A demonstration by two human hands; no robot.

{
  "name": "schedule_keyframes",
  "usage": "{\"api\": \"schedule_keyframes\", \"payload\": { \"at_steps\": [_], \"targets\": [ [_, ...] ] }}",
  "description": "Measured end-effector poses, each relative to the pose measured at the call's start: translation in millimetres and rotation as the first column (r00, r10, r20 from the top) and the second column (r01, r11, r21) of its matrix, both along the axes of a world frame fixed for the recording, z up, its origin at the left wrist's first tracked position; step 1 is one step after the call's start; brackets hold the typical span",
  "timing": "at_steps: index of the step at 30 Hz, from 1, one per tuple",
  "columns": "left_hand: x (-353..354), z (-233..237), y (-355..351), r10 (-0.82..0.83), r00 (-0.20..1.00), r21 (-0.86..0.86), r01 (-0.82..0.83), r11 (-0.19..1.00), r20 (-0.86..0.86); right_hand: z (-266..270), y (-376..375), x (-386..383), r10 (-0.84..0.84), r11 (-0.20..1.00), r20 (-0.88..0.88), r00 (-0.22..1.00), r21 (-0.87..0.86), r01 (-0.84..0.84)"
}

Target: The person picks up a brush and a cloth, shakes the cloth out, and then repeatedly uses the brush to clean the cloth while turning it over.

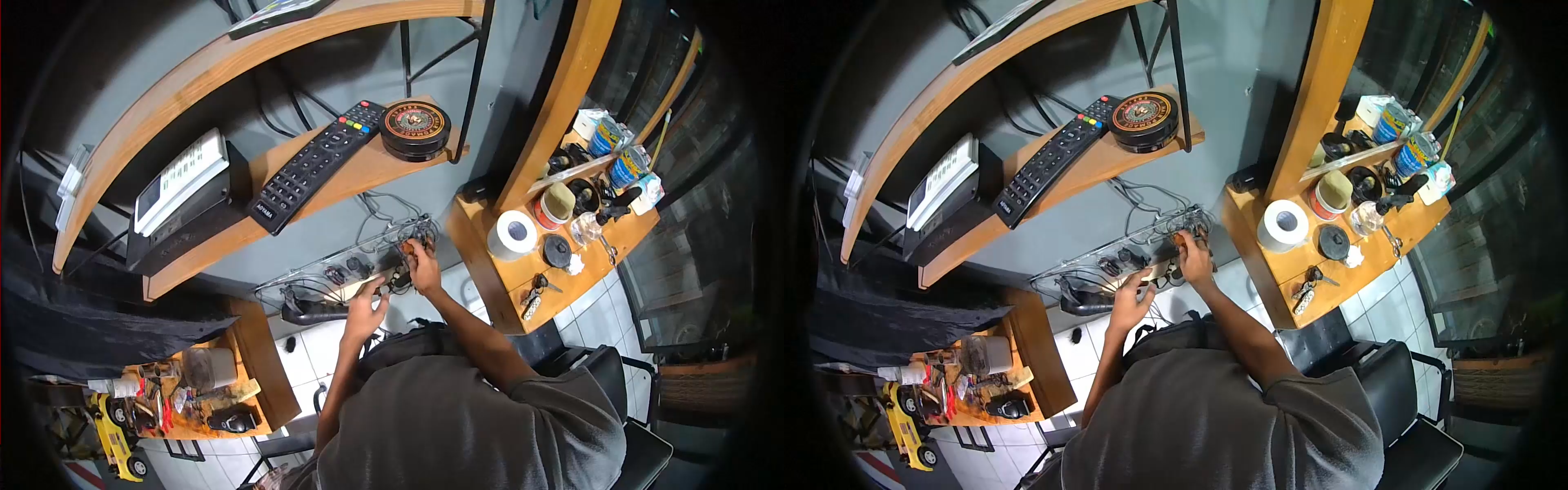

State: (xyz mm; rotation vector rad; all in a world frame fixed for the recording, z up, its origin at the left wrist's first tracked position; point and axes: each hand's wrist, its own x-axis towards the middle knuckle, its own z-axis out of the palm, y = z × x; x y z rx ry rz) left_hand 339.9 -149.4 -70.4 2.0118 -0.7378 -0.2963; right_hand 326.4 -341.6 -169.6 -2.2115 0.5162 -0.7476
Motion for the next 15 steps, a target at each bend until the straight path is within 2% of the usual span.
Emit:
{"api": "schedule_keyframes", "payload": {
  "at_steps": [1,2,4,8,11,14,15],
  "targets": [
    [0,4,-3,-0.009,0.999,0.013,0.010,1.000,-0.041,3,1,-4,-0.005,1.000,-0.041,0.999,-0.028,0.004],
    [1,3,-6,-0.018,0.999,0.016,0.019,1.000,-0.042,8,0,-5,0.012,0.998,-0.135,0.991,0.070,-0.002],
    [3,-2,-12,-0.040,0.998,0.026,0.041,0.999,-0.040,6,-6,-4,0.035,0.999,-0.160,0.986,0.042,-0.028],
    [8,-10,-22,-0.054,0.998,0.011,0.054,0.998,0.011,26,-12,-2,0.071,0.996,-0.152,0.986,0.070,-0.061],
    [5,-5,-29,-0.049,0.999,0.037,0.049,0.998,0.001,18,-14,0,0.112,0.994,-0.145,0.983,0.024,-0.109],
    [3,-5,-33,-0.046,0.999,0.033,0.045,0.998,0.014,22,-10,-2,0.129,0.981,-0.235,0.963,0.169,-0.090],
    [1,-5,-35,-0.042,0.999,0.034,0.042,0.999,0.011,20,-8,-2,0.122,0.985,-0.168,0.978,0.145,-0.098]
  ]
}}
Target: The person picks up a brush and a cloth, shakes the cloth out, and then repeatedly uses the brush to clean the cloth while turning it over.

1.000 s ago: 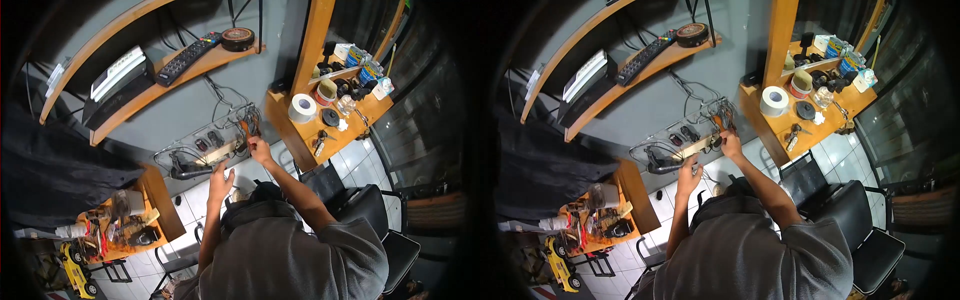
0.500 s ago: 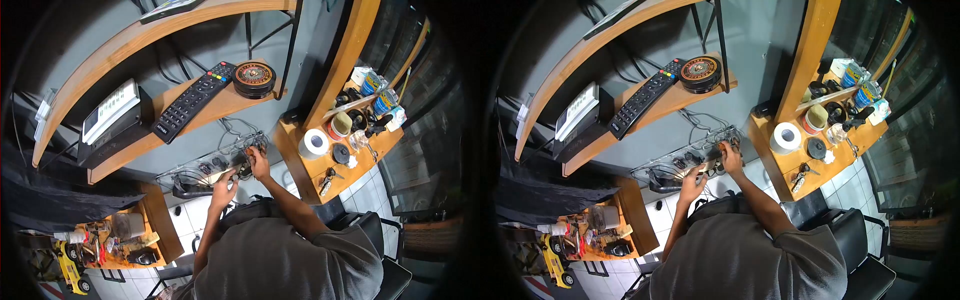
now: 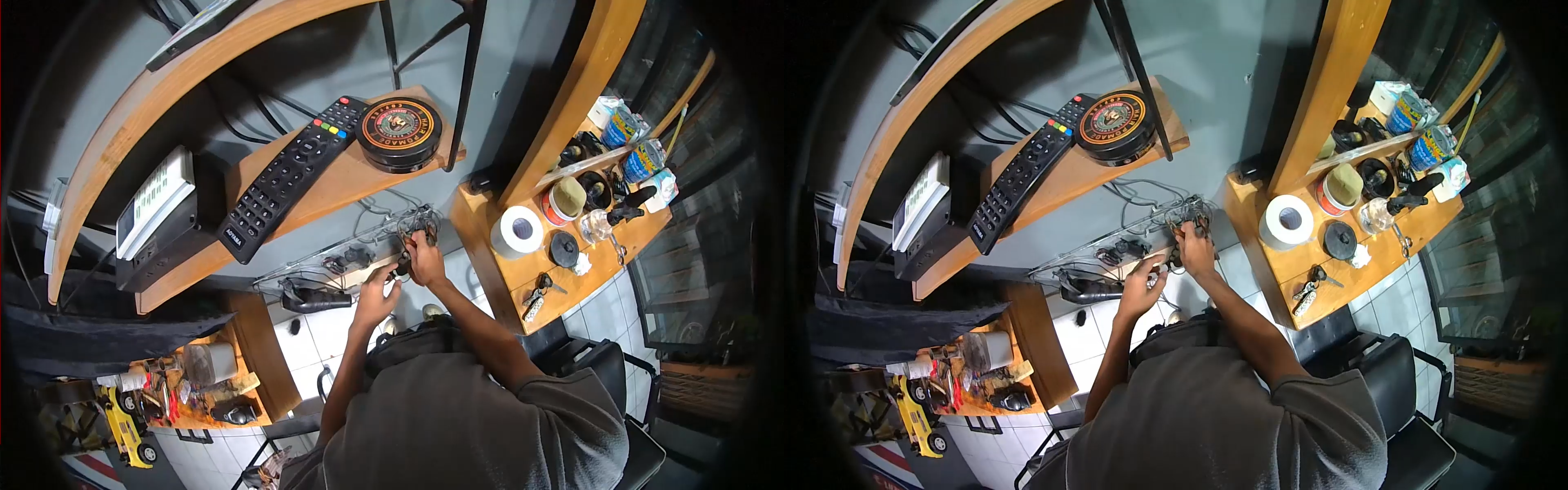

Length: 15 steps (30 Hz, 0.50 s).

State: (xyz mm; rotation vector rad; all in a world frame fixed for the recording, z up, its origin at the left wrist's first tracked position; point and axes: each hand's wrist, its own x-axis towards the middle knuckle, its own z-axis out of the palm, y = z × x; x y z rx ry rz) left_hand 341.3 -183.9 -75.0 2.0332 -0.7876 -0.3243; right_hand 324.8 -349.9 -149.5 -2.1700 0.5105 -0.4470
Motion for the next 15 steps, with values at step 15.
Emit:
{"api": "schedule_keyframes", "payload": {
  "at_steps": [15],
  "targets": [
    [-20,4,-15,0.005,0.991,0.055,0.002,0.998,-0.133,50,-10,-23,0.061,0.985,0.214,0.975,-0.169,-0.025]
  ]
}}
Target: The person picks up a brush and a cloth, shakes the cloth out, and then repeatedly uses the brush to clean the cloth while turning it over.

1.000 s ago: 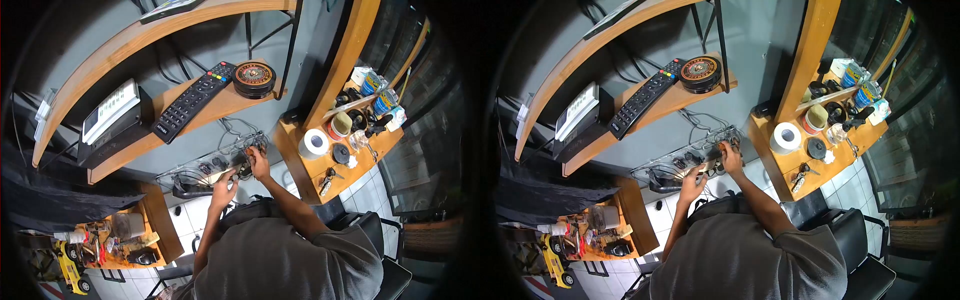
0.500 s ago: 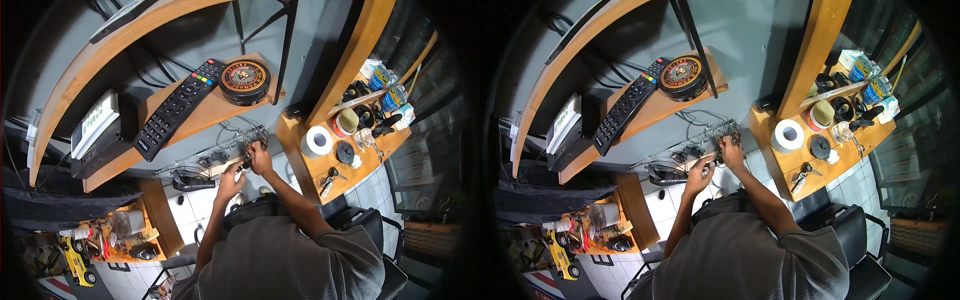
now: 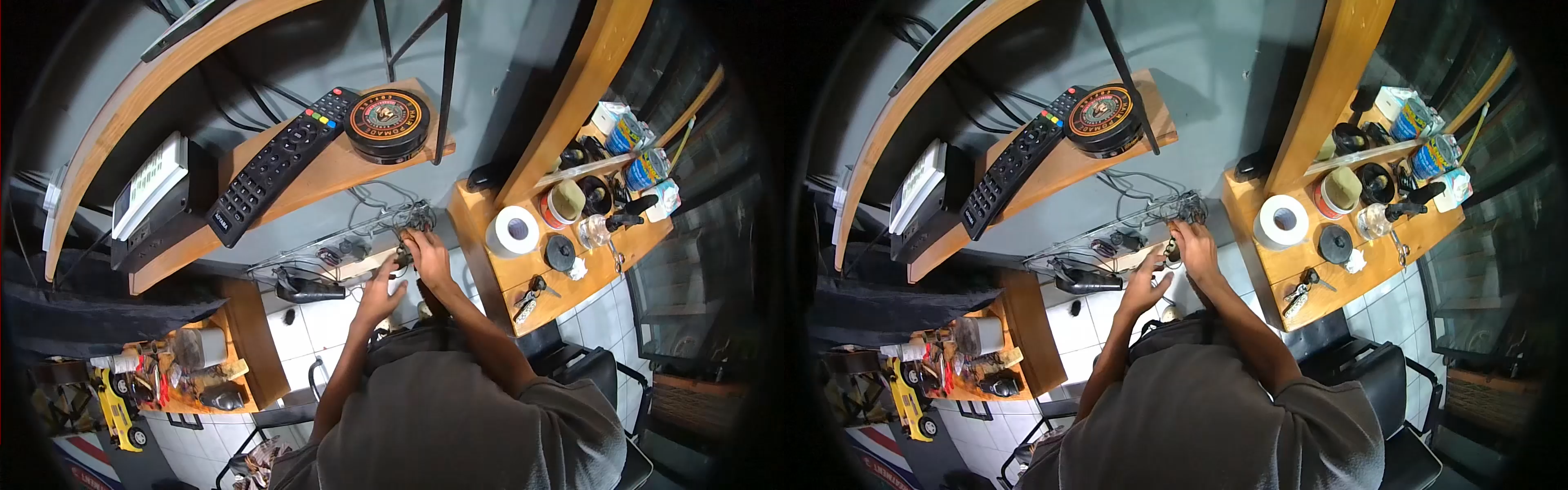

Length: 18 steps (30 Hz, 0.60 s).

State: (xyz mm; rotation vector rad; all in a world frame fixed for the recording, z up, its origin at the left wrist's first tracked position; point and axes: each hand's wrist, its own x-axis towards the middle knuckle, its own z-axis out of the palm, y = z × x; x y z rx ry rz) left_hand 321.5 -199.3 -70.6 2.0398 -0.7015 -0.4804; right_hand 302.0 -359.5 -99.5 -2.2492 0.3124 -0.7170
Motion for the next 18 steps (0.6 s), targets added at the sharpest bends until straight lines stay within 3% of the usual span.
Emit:
{"api": "schedule_keyframes", "payload": {
  "at_steps": [4,6,7,11,12,15,16,17,18],
  "targets": [
    [-13,25,-7,0.007,0.987,-0.014,-0.009,1.000,-0.161,58,4,-24,0.126,0.980,0.107,0.986,0.141,-0.140],
    [-17,21,-7,-0.062,0.993,-0.068,0.055,0.996,-0.102,79,7,-34,0.186,0.960,0.136,0.973,0.185,-0.210],
    [-18,21,-7,-0.082,0.994,-0.094,0.075,0.993,-0.068,90,11,-40,0.208,0.923,0.115,0.971,0.304,-0.234],
    [-42,33,9,0.009,0.982,-0.105,-0.030,0.994,-0.191,93,16,-53,0.361,0.797,0.189,0.913,0.445,-0.407],
    [-52,44,12,0.091,0.964,-0.114,-0.123,0.986,-0.248,91,14,-54,0.404,0.747,0.203,0.892,0.490,-0.450],
    [-76,31,24,0.247,0.969,-0.265,-0.232,0.936,0.027,88,15,-62,0.469,0.375,0.233,0.852,0.821,-0.431],
    [-80,32,33,0.205,0.967,-0.261,-0.161,0.952,0.153,84,9,-64,0.608,0.431,0.022,0.794,0.830,-0.353],
    [-87,35,42,0.211,0.935,-0.162,-0.170,0.972,0.284,80,7,-67,0.708,0.305,-0.067,0.703,0.927,-0.219],
    [-98,43,48,0.197,0.895,-0.060,-0.189,0.980,0.401,82,10,-72,0.787,0.265,-0.109,0.608,0.949,-0.173]
  ]
}}
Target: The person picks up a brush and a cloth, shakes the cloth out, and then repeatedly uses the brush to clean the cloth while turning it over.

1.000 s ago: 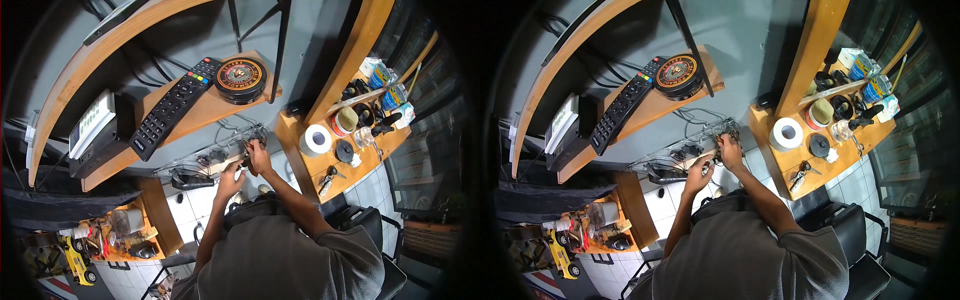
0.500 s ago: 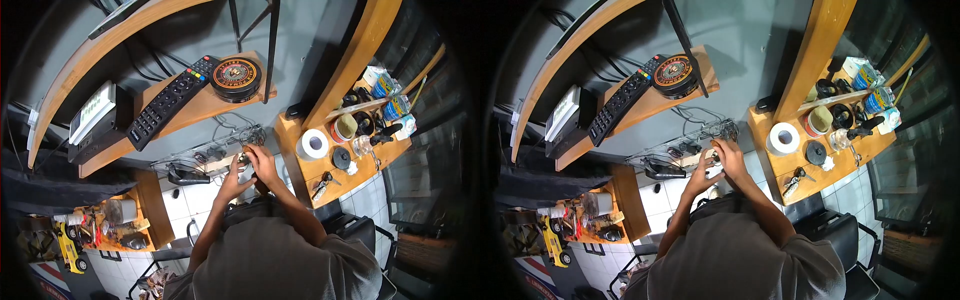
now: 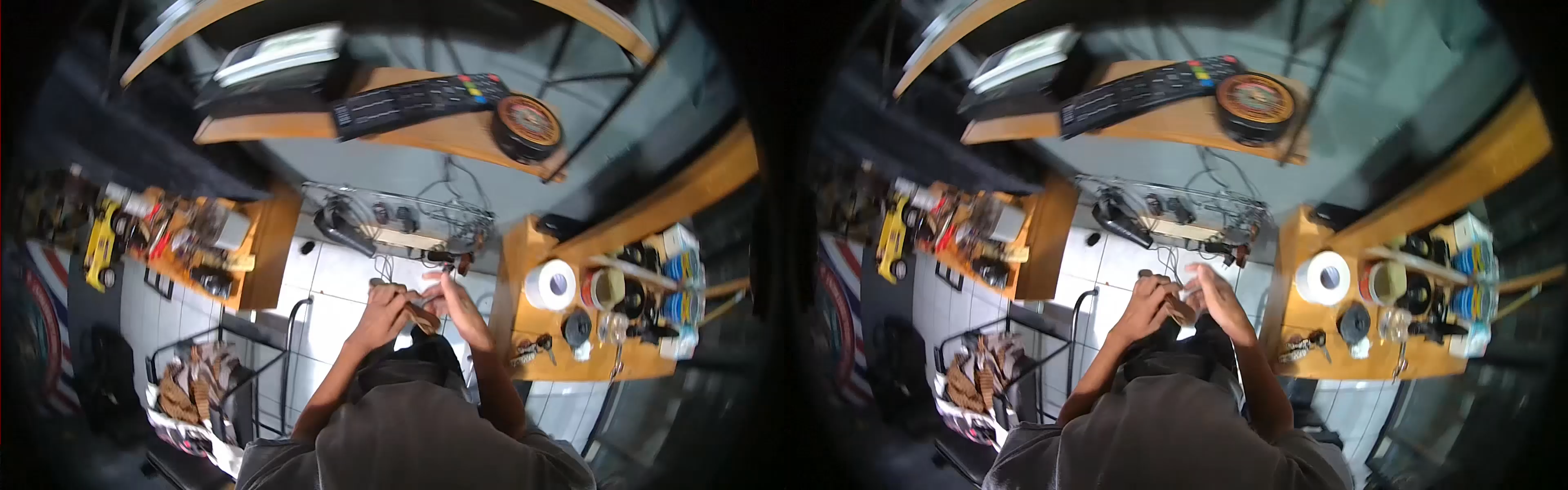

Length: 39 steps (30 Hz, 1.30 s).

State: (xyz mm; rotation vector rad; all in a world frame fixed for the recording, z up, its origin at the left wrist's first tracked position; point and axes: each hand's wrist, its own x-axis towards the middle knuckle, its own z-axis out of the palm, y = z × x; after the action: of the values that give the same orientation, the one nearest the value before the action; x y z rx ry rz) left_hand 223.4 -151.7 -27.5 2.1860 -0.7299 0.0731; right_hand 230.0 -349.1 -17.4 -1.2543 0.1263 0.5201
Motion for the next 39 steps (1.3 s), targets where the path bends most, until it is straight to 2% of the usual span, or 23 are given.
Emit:
{"api": "schedule_keyframes", "payload": {
  "at_steps": [1,2,3,5,7,8,11,12,15,16,19,20,22,23,25,27,30,31,32,35,36,37,39],
  "targets": [
    [-13,5,6,0.023,0.995,0.123,-0.034,0.992,0.095,3,4,-7,0.114,0.994,-0.085,0.990,0.014,-0.113],
    [-26,5,14,0.012,1.000,0.141,-0.008,0.990,-0.025,-3,12,-12,0.196,0.980,-0.181,0.964,0.060,-0.188],
    [-39,16,19,0.003,1.000,0.157,0.000,0.988,-0.017,-36,21,-16,0.324,0.946,-0.278,0.904,0.091,-0.311],
    [-69,9,28,0.035,0.999,0.149,-0.034,0.988,-0.006,-14,36,-23,0.631,0.729,-0.276,0.725,-0.108,-0.676],
    [-94,7,43,0.005,1.000,0.136,-0.004,0.991,-0.008,-3,60,-50,0.645,0.755,-0.049,0.763,0.197,-0.625],
    [-108,1,49,0.087,0.996,0.121,-0.086,0.989,-0.004,14,70,-55,0.694,0.717,-0.032,0.720,0.122,-0.686],
    [-160,1,74,0.329,0.944,0.143,-0.325,0.935,-0.004,-6,105,-90,0.772,0.626,-0.083,0.631,-0.075,-0.776],
    [-177,7,84,0.409,0.913,0.156,-0.405,0.901,0.009,-2,119,-106,0.769,0.634,-0.064,0.636,-0.048,-0.772],
    [-254,17,116,0.673,0.739,0.149,-0.669,0.728,0.028,-3,166,-153,0.804,0.581,-0.067,0.591,-0.126,-0.804],
    [-287,19,127,0.734,0.678,0.132,-0.725,0.676,-0.035,10,186,-176,0.804,0.580,-0.071,0.590,-0.121,-0.805],
    [-388,10,161,0.875,0.470,-0.006,-0.881,0.472,-0.117,16,243,-242,0.838,0.527,0.054,0.543,-0.338,-0.780],
    [-426,5,174,0.927,0.354,0.001,-0.934,0.357,-0.128,17,261,-264,0.832,0.539,0.067,0.551,-0.335,-0.773],
    [-522,-3,197,0.985,0.075,0.027,-0.996,0.080,-0.158,22,314,-322,0.890,0.456,0.175,0.422,-0.411,-0.790],
    [-550,-1,203,0.993,-0.038,0.057,-0.998,-0.031,-0.112,25,330,-341,0.892,0.452,0.230,0.389,-0.441,-0.775],
    [-602,3,215,0.977,-0.162,-0.100,-0.979,-0.177,-0.139,29,358,-377,0.884,0.461,0.282,0.374,-0.389,-0.798],
    [-645,11,217,0.925,-0.295,-0.150,-0.930,-0.336,-0.241,34,384,-415,0.865,0.463,0.369,0.341,-0.323,-0.825],
    [-694,18,224,0.831,-0.434,-0.176,-0.841,-0.512,-0.348,19,429,-456,0.919,0.309,0.365,0.148,-0.435,-0.846],
    [-709,14,224,0.816,-0.459,-0.179,-0.823,-0.539,-0.351,10,437,-468,0.939,0.240,0.335,0.078,-0.476,-0.846],
    [-723,11,226,0.799,-0.485,-0.185,-0.801,-0.569,-0.355,3,447,-482,0.943,0.251,0.323,0.080,-0.531,-0.809],
    [-761,11,243,0.763,-0.543,-0.201,-0.752,-0.628,-0.352,7,483,-533,0.954,0.157,0.295,-0.061,-0.660,-0.735],
    [-773,10,252,0.755,-0.550,-0.208,-0.741,-0.638,-0.356,8,493,-553,0.914,0.228,0.401,-0.064,-0.638,-0.735],
    [-787,10,264,0.750,-0.557,-0.217,-0.732,-0.647,-0.357,5,507,-568,0.883,0.231,0.456,-0.115,-0.633,-0.739],
    [-817,11,290,0.740,-0.571,-0.205,-0.724,-0.658,-0.356,8,539,-605,0.893,0.194,0.429,-0.136,-0.640,-0.743]
  ]
}}
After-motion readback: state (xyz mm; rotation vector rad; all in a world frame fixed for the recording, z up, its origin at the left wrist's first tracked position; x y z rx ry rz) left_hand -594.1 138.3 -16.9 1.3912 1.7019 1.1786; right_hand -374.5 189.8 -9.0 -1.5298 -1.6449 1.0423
